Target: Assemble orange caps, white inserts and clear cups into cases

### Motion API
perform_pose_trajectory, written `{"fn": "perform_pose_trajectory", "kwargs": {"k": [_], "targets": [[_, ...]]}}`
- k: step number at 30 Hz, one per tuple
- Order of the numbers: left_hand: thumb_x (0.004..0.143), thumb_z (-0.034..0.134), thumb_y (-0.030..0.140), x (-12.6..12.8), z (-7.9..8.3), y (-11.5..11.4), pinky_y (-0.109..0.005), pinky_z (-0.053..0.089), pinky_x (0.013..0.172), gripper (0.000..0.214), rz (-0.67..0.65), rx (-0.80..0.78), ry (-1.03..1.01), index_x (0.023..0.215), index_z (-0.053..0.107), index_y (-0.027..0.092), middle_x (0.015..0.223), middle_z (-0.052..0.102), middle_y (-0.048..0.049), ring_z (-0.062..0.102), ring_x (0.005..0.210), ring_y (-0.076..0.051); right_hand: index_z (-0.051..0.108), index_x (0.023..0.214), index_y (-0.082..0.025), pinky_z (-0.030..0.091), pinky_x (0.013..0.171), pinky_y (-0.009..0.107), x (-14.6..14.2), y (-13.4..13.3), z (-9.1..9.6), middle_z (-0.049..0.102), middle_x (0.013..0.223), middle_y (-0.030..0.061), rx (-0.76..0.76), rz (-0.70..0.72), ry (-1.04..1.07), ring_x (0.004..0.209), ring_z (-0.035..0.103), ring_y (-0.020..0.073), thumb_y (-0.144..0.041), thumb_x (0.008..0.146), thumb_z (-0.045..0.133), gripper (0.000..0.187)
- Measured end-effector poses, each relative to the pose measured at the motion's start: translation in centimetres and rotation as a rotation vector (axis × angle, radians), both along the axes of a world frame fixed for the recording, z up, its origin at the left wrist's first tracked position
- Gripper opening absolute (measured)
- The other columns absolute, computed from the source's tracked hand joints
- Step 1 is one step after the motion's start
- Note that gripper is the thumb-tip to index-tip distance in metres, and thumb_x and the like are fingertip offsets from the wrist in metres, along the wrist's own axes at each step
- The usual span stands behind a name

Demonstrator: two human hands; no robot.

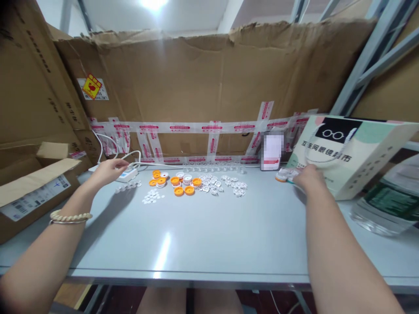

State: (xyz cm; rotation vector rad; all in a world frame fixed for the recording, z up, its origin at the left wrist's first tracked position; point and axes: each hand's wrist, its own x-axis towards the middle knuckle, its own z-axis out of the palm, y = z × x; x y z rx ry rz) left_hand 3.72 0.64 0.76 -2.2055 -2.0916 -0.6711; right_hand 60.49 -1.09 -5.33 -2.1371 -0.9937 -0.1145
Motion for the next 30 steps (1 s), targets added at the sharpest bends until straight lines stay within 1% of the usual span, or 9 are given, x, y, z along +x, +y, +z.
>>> {"fn": "perform_pose_trajectory", "kwargs": {"k": [3,6,12,17,20,23,26,28,30], "targets": [[0.061,0.051,0.024,-1.5,-0.3,0.2,-0.026,0.046,0.063,0.02,-0.034,-0.198,0.092,0.069,0.068,0.016,0.076,0.071,-0.0059,0.064,0.074,-0.024,0.052,0.105,-0.008,0.042,0.079,0.047,-1.2,0.2,1.0,0.051,0.106,0.0265,0.082,-0.055,-0.029,0.102,0.051,0.0359,-0.011,0.06,0.065,0.046],[0.057,0.051,0.021,-2.2,-0.6,0.2,-0.023,0.044,0.06,0.016,-0.049,-0.327,0.172,0.061,0.066,0.019,0.07,0.07,-0.0015,0.064,0.071,-0.021,0.05,0.108,-0.012,0.036,0.093,0.04,-3.5,0.5,1.8,0.052,0.105,0.018,0.227,0.048,-0.128,0.115,0.041,0.0291,-0.014,0.071,0.054,0.037],[0.055,0.059,0.019,-3.3,-0.9,-0.1,-0.024,0.043,0.057,0.013,0.03,-0.458,0.305,0.066,0.066,0.018,0.071,0.068,-0.003,0.063,0.072,-0.022,0.054,0.095,-0.016,0.044,0.08,0.031,-8.1,1.0,1.6,0.05,0.097,0.0103,0.378,0.357,-0.22,0.07,0.051,0.0165,-0.018,0.073,0.05,0.023],[0.072,0.065,0.021,-2.9,-1.6,-0.1,-0.029,0.048,0.068,0.012,0.067,-0.542,0.382,0.082,0.065,0.014,0.084,0.066,-0.0044,0.062,0.082,-0.021,0.056,0.085,-0.018,0.045,0.074,0.032,-9.5,1.3,0.9,0.053,0.088,0.0096,0.411,0.53,-0.238,0.068,0.052,0.0175,-0.018,0.072,0.052,0.014],[0.087,0.055,0.03,-2.6,-1.7,-0.3,-0.035,0.051,0.074,0.021,0.069,-0.587,0.396,0.097,0.059,0.012,0.095,0.062,-0.0051,0.061,0.083,-0.017,0.056,0.082,-0.019,0.046,0.073,0.033,-9.6,1.4,0.8,0.054,0.084,0.0087,0.425,0.576,-0.242,0.069,0.052,0.0181,-0.018,0.072,0.052,0.011],[0.083,0.059,0.024,-2.3,-0.9,-0.6,-0.031,0.05,0.069,0.013,0.078,-0.519,0.385,0.084,0.062,0.012,0.086,0.064,-0.004,0.061,0.077,-0.017,0.057,0.081,-0.02,0.047,0.071,0.034,-9.8,1.4,0.8,0.053,0.082,0.0059,0.445,0.59,-0.236,0.065,0.052,0.0167,-0.019,0.072,0.051,0.01],[0.073,0.058,0.013,-0.7,0.3,-1.0,-0.029,0.044,0.062,0.008,0.049,-0.319,0.344,0.066,0.062,0.014,0.074,0.066,-0.0064,0.062,0.075,-0.024,0.059,0.085,-0.019,0.048,0.068,0.034,-10.8,1.1,1.0,0.051,0.088,0.006,0.523,0.595,-0.227,0.065,0.053,0.0154,-0.02,0.074,0.051,0.013],[0.074,0.051,0.012,1.8,0.6,-1.6,-0.029,0.043,0.064,0.012,-0.052,-0.178,0.293,0.073,0.062,0.014,0.08,0.067,-0.0087,0.062,0.079,-0.025,0.059,0.088,-0.019,0.049,0.068,0.034,-12.0,0.8,1.1,0.049,0.094,0.0074,0.6,0.616,-0.233,0.067,0.054,0.0154,-0.021,0.076,0.05,0.015],[0.079,0.047,0.015,5.3,0.2,-2.5,-0.027,0.043,0.07,0.016,-0.248,-0.101,0.229,0.082,0.062,0.016,0.088,0.067,-0.0069,0.061,0.083,-0.021,0.06,0.09,-0.019,0.05,0.068,0.034,-13.4,0.3,1.3,0.048,0.096,0.008,0.65,0.672,-0.236,0.07,0.055,0.0159,-0.022,0.078,0.05,0.016]]}}
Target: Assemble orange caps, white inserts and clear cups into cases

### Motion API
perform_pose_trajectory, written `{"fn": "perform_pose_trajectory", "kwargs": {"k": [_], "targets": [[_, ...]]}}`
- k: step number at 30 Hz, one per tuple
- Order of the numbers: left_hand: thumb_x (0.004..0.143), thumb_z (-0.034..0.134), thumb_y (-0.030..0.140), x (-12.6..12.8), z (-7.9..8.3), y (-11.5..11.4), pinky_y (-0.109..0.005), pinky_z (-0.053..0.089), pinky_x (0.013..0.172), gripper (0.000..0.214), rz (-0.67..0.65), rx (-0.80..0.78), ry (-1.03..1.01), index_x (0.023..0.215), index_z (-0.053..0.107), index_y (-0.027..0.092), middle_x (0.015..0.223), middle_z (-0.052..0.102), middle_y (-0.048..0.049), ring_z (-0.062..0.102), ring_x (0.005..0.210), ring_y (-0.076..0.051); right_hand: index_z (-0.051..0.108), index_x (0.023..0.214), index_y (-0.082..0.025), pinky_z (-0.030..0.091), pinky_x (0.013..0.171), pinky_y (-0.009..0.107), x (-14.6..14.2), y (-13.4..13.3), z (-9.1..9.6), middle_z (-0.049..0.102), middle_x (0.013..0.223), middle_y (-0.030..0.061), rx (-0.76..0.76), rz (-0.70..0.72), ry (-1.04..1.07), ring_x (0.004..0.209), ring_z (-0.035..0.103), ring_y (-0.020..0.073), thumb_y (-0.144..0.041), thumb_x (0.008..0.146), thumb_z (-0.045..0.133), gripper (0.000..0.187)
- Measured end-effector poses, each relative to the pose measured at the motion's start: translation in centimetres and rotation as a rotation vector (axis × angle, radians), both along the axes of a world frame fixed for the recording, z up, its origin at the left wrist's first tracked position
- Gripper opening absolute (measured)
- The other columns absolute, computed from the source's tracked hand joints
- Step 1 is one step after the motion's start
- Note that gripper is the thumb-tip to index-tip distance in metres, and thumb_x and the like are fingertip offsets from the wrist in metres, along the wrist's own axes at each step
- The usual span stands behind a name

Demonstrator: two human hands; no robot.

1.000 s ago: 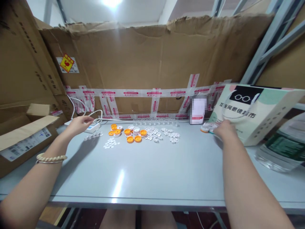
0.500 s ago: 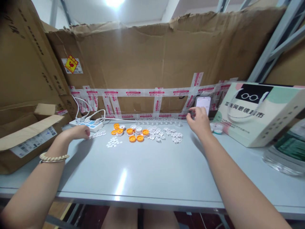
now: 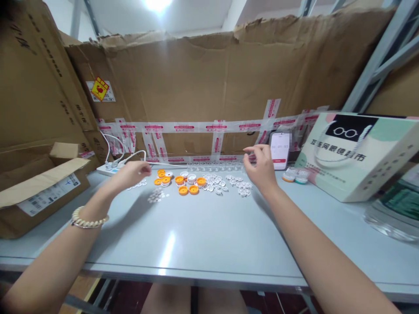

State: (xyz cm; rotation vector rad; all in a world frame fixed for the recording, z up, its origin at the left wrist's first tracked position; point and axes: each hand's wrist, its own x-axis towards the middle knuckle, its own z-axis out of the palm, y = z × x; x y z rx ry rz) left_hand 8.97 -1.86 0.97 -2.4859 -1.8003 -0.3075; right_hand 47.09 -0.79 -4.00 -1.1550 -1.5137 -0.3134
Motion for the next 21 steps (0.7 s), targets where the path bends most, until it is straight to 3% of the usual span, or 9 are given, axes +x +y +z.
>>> {"fn": "perform_pose_trajectory", "kwargs": {"k": [4,7,11,21], "targets": [[0.076,0.051,0.012,6.9,-2.5,-2.1,-0.021,0.043,0.069,0.013,-0.43,-0.108,-0.075,0.08,0.062,0.019,0.084,0.067,-0.0002,0.06,0.076,-0.014,0.06,0.089,-0.02,0.049,0.075,0.036,-2.5,-0.7,0.0,0.049,0.093,0.0072,0.009,0.143,-0.075,0.078,0.055,0.0182,-0.021,0.079,0.05,0.014],[0.075,0.052,0.009,9.6,-4.5,-2.8,-0.02,0.043,0.064,0.013,-0.595,-0.167,-0.091,0.075,0.062,0.018,0.078,0.066,-0.0002,0.059,0.071,-0.013,0.06,0.088,-0.021,0.049,0.075,0.037,-3.4,-0.8,-0.2,0.049,0.091,0.0065,-0.03,0.198,-0.102,0.078,0.055,0.0184,-0.021,0.079,0.05,0.013],[0.077,0.049,0.009,10.0,-5.7,-2.6,-0.023,0.042,0.067,0.013,-0.657,-0.165,-0.123,0.078,0.061,0.016,0.081,0.064,-0.0028,0.058,0.073,-0.015,0.06,0.087,-0.021,0.048,0.072,0.036,-4.0,-1.0,-0.4,0.049,0.092,0.0064,-0.069,0.217,-0.094,0.077,0.056,0.0182,-0.022,0.079,0.051,0.012],[0.073,0.05,0.008,9.4,-5.6,-2.8,-0.023,0.042,0.061,0.016,-0.685,-0.187,-0.166,0.082,0.059,0.017,0.079,0.061,-0.0026,0.055,0.068,-0.014,0.059,0.088,-0.021,0.046,0.058,0.029,-5.5,-1.8,-0.5,0.05,0.094,0.0072,-0.205,0.286,-0.109,0.077,0.055,0.0173,-0.026,0.081,0.049,0.013]]}}
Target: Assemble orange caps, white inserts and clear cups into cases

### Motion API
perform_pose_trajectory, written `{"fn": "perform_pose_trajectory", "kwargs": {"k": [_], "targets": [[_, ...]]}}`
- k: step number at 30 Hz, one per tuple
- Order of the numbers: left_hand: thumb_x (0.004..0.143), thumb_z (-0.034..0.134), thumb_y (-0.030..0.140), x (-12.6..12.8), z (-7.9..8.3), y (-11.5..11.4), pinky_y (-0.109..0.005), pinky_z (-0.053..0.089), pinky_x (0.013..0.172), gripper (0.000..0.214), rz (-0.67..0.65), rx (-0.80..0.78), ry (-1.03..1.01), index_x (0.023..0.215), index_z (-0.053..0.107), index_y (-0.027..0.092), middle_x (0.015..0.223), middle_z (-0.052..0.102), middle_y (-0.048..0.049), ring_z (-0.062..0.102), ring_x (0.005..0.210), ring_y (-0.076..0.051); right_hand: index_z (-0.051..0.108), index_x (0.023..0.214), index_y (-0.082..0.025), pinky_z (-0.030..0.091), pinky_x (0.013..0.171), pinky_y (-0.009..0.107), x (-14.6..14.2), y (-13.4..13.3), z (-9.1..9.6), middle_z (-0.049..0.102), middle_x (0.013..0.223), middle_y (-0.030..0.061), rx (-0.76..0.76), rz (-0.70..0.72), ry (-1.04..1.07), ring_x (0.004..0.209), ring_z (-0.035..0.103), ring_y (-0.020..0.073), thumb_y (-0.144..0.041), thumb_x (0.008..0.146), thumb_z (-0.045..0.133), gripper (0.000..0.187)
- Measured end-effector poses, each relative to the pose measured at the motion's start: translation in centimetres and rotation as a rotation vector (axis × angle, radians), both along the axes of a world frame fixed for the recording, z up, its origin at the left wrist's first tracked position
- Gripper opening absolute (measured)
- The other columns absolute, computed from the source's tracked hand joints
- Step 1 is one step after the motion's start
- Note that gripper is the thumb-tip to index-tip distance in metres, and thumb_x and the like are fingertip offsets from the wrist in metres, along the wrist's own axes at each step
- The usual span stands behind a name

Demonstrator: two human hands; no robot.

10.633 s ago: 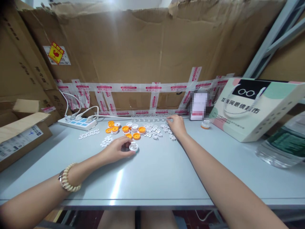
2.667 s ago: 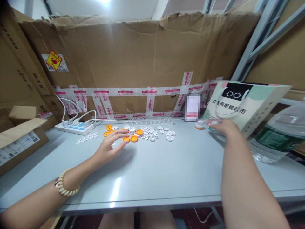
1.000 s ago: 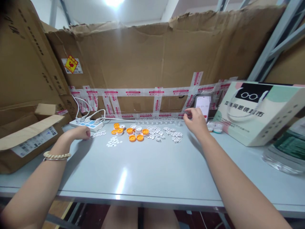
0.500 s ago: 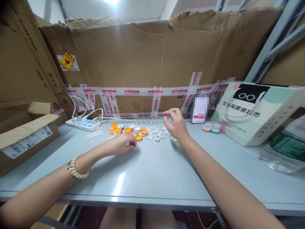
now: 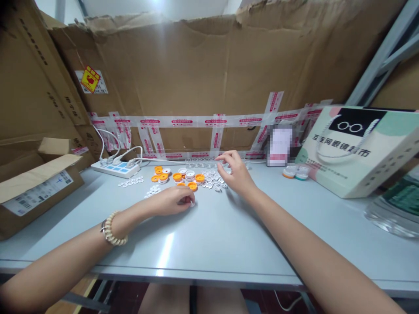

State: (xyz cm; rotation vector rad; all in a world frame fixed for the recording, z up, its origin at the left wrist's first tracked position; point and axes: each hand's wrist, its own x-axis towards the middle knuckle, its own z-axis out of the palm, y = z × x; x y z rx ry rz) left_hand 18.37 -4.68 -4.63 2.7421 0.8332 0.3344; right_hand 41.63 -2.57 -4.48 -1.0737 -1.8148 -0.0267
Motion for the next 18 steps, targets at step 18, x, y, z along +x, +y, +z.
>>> {"fn": "perform_pose_trajectory", "kwargs": {"k": [18], "targets": [[0.077,0.051,0.026,-8.7,2.6,4.5,-0.033,0.045,0.075,0.017,0.549,0.103,0.033,0.087,0.059,0.014,0.092,0.065,-0.0096,0.059,0.085,-0.023,0.059,0.092,-0.02,0.044,0.056,0.027,0.1,-0.3,0.2,0.056,0.091,0.0068,-0.093,0.086,-0.052,0.077,0.057,0.0169,-0.023,0.082,0.048,0.014]]}}
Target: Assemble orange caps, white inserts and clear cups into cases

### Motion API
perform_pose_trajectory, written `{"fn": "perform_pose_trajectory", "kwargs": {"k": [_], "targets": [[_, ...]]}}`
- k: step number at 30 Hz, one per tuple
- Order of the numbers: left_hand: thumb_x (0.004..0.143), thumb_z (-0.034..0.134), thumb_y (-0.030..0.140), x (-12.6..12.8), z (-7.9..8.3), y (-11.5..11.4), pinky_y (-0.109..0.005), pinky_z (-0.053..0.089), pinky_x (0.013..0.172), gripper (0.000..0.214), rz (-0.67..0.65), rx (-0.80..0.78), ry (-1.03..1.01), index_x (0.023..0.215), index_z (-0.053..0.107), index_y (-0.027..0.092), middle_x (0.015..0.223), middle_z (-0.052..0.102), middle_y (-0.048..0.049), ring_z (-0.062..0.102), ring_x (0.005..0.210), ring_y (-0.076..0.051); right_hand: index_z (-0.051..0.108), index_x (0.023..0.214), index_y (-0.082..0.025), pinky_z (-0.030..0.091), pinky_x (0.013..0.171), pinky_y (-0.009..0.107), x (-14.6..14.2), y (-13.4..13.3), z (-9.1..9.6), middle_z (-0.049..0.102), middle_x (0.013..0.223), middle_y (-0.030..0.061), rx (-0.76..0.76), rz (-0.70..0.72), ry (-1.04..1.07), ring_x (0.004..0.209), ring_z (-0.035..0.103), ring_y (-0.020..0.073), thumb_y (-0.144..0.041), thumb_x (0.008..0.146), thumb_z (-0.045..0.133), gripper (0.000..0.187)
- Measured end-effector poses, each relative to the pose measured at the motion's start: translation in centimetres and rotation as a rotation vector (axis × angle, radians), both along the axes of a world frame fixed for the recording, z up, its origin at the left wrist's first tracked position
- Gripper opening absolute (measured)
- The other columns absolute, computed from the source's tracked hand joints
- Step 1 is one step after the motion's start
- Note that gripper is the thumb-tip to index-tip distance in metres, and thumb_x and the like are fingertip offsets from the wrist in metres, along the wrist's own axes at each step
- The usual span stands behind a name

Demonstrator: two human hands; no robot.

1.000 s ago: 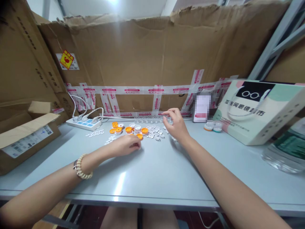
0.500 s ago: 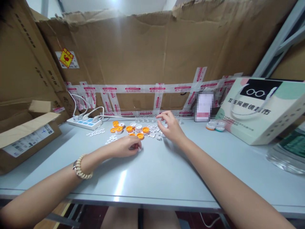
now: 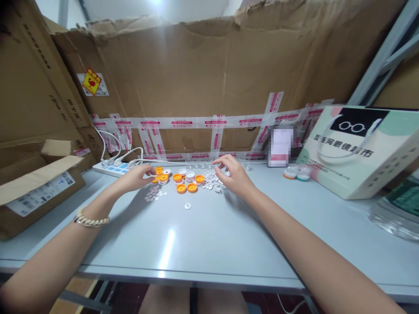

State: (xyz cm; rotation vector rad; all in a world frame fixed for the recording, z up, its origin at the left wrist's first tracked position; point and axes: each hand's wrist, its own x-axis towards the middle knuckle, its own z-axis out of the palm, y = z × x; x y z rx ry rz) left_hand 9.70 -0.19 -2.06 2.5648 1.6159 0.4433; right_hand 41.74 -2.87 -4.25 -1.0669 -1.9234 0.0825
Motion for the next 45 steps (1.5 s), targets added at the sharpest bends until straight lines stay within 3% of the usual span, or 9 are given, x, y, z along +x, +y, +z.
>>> {"fn": "perform_pose_trajectory", "kwargs": {"k": [4,11,15,19,20,23,27,40,45], "targets": [[0.07,0.058,0.028,-2.1,-1.1,2.0,-0.03,0.046,0.073,0.02,0.054,-0.055,0.041,0.086,0.06,0.015,0.092,0.067,-0.0081,0.061,0.084,-0.023,0.059,0.092,-0.02,0.044,0.056,0.026,0.0,-0.1,0.1,0.057,0.089,0.0068,-0.009,0.007,-0.004,0.076,0.057,0.0167,-0.023,0.082,0.048,0.015],[0.067,0.06,0.033,-1.4,-2.3,2.6,-0.027,0.045,0.066,0.02,0.115,-0.07,0.053,0.079,0.061,0.017,0.083,0.068,-0.0046,0.062,0.076,-0.021,0.059,0.091,-0.02,0.044,0.056,0.027,0.0,-0.1,0.1,0.059,0.088,0.0064,-0.006,0.008,0.001,0.076,0.057,0.0168,-0.024,0.082,0.048,0.015],[0.064,0.062,0.032,-1.7,-1.4,2.1,-0.028,0.043,0.062,0.017,0.189,-0.012,0.027,0.072,0.058,0.017,0.075,0.066,-0.0042,0.06,0.071,-0.021,0.06,0.091,-0.019,0.044,0.058,0.027,0.0,-0.2,0.1,0.06,0.088,0.0069,-0.031,0.006,-0.008,0.076,0.058,0.017,-0.025,0.082,0.048,0.016],[0.073,0.056,0.034,-0.5,0.6,-0.1,-0.031,0.043,0.067,0.023,0.282,0.16,-0.073,0.086,0.055,0.016,0.089,0.064,-0.0081,0.058,0.082,-0.023,0.06,0.089,-0.019,0.044,0.058,0.027,-0.1,-0.3,0.4,0.062,0.086,0.0064,-0.08,0.001,0.016,0.074,0.058,0.017,-0.027,0.081,0.048,0.016],[0.075,0.054,0.036,0.3,1.0,-0.9,-0.03,0.043,0.07,0.025,0.24,0.181,-0.12,0.091,0.053,0.017,0.093,0.064,-0.0061,0.059,0.084,-0.021,0.06,0.089,-0.019,0.045,0.058,0.028,-0.2,-0.4,0.4,0.062,0.083,0.0058,-0.109,0.006,0.032,0.072,0.058,0.0167,-0.029,0.081,0.048,0.017],[0.072,0.062,0.034,3.6,1.1,-3.4,-0.028,0.045,0.074,0.034,-0.14,0.035,-0.37,0.1,0.055,0.017,0.096,0.065,-0.0055,0.06,0.087,-0.019,0.06,0.084,-0.018,0.046,0.06,0.028,-0.4,-0.5,0.5,0.064,0.075,0.004,-0.232,0.064,0.053,0.066,0.057,0.0156,-0.035,0.081,0.049,0.02],[0.073,0.064,0.028,6.7,-0.5,-5.3,-0.032,0.044,0.08,0.024,-0.436,-0.118,-0.319,0.096,0.062,0.021,0.097,0.066,-0.0041,0.058,0.089,-0.018,0.061,0.079,-0.018,0.045,0.06,0.028,-0.6,-0.6,0.3,0.064,0.072,0.0031,-0.339,0.171,-0.01,0.064,0.055,0.0144,-0.04,0.081,0.049,0.026],[0.077,0.062,0.029,7.5,-2.6,-5.2,-0.03,0.044,0.077,0.02,-0.472,-0.086,-0.192,0.094,0.064,0.019,0.09,0.063,-0.0051,0.057,0.084,-0.018,0.061,0.089,-0.019,0.047,0.063,0.028,-2.6,-1.2,-1.7,0.059,0.072,0.0003,-0.642,0.515,-0.121,0.066,0.054,0.0131,-0.037,0.072,0.064,0.025],[0.076,0.062,0.022,7.6,-3.0,-5.2,-0.029,0.045,0.074,0.017,-0.466,-0.129,-0.175,0.092,0.062,0.017,0.087,0.066,-0.0047,0.06,0.08,-0.018,0.062,0.085,-0.017,0.044,0.059,0.026,-3.3,-1.2,-2.3,0.056,0.07,-0.0003,-0.669,0.517,-0.099,0.064,0.052,0.0124,-0.041,0.068,0.068,0.031]]}}
